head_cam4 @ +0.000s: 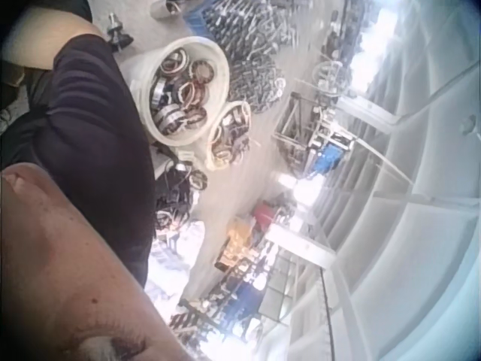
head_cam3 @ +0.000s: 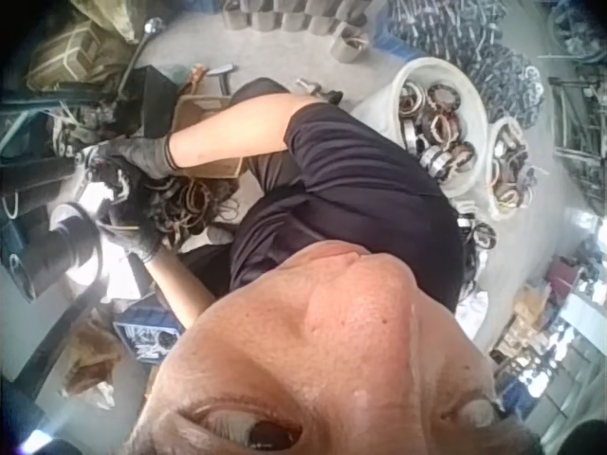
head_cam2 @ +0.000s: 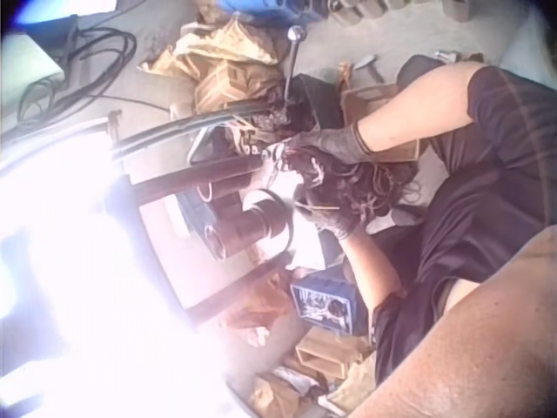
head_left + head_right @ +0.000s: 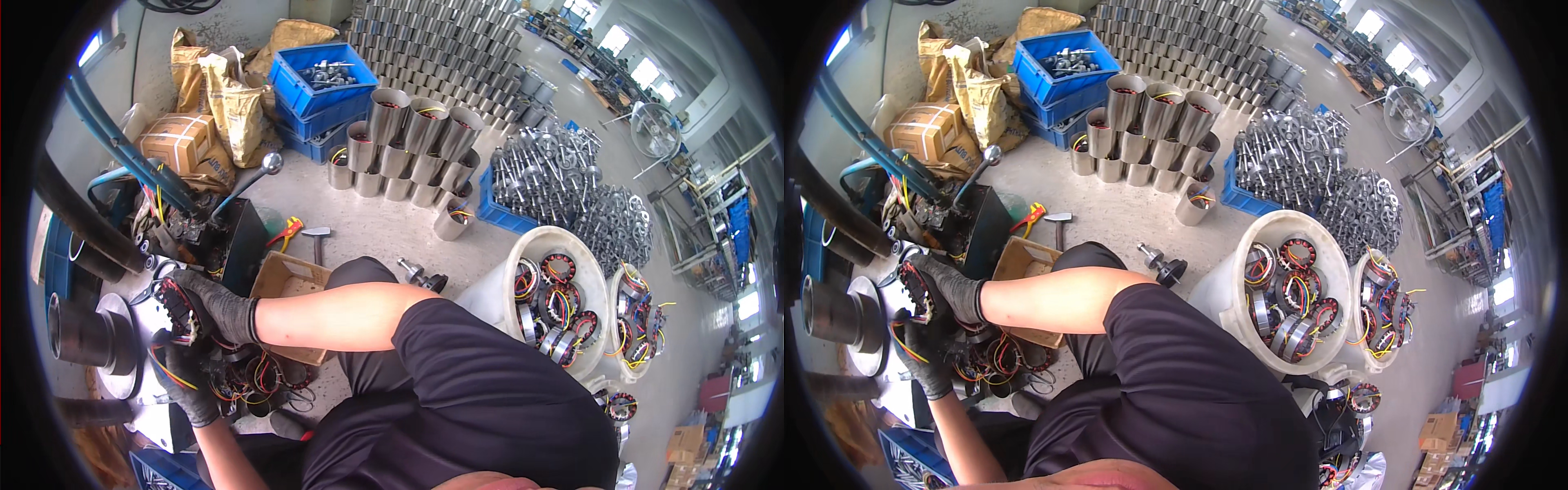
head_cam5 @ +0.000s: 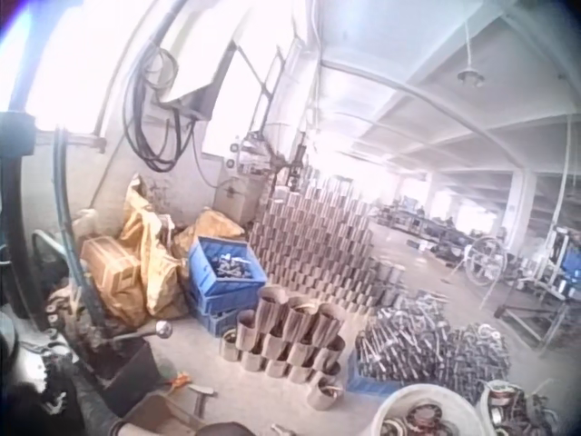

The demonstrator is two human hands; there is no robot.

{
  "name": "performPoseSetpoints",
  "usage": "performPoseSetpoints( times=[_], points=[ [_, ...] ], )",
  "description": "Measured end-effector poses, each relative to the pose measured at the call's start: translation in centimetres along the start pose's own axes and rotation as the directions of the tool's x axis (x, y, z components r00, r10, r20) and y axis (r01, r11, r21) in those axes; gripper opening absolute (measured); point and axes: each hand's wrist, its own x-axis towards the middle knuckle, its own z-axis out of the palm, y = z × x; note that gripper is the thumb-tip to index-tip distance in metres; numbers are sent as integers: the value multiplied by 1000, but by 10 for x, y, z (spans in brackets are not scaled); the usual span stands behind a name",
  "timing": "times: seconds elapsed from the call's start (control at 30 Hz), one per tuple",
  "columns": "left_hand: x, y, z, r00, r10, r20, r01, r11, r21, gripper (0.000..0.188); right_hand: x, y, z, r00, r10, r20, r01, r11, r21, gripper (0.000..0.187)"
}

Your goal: The recorder is assembling an electric motor stator, inserting components and managing wiring using tools and a hydraulic press.

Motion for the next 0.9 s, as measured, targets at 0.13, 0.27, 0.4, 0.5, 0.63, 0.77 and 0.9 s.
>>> performPoseSetpoints(
  times=[0.13, 0.27, 0.4, 0.5, 0.63, 0.77, 0.9],
  points=[
    [2, -2, -5, 998, 48, 34, -45, 994, -97, 37, -12, -13, 12, 989, 151, 1, -151, 988, 42, 31],
    [9, 10, 10, 884, 257, 391, -433, 766, 475, 39, -11, -11, -10, 973, -83, 213, 161, 910, -382, 26],
    [10, -26, -12, 940, 120, 318, -223, 924, 311, 40, -34, -5, 11, 991, -61, 117, 114, 839, -532, 39],
    [9, -23, 2, 949, 53, 310, -116, 976, 187, 35, -30, -6, -1, 995, -88, 52, 101, 774, -625, 54],
    [27, -43, -19, 996, -42, 78, 49, 996, -77, 40, -17, -5, -1, 995, -101, -14, 69, 772, -632, 61],
    [20, 1, 7, 993, 113, -28, -100, 955, 279, 62, -25, -11, 11, 989, -135, 57, 142, 773, -618, 55],
    [21, 14, 9, 979, -115, 167, 96, 989, 115, 76, -37, -13, 19, 976, -67, 206, 180, 778, -601, 47]
  ],
)
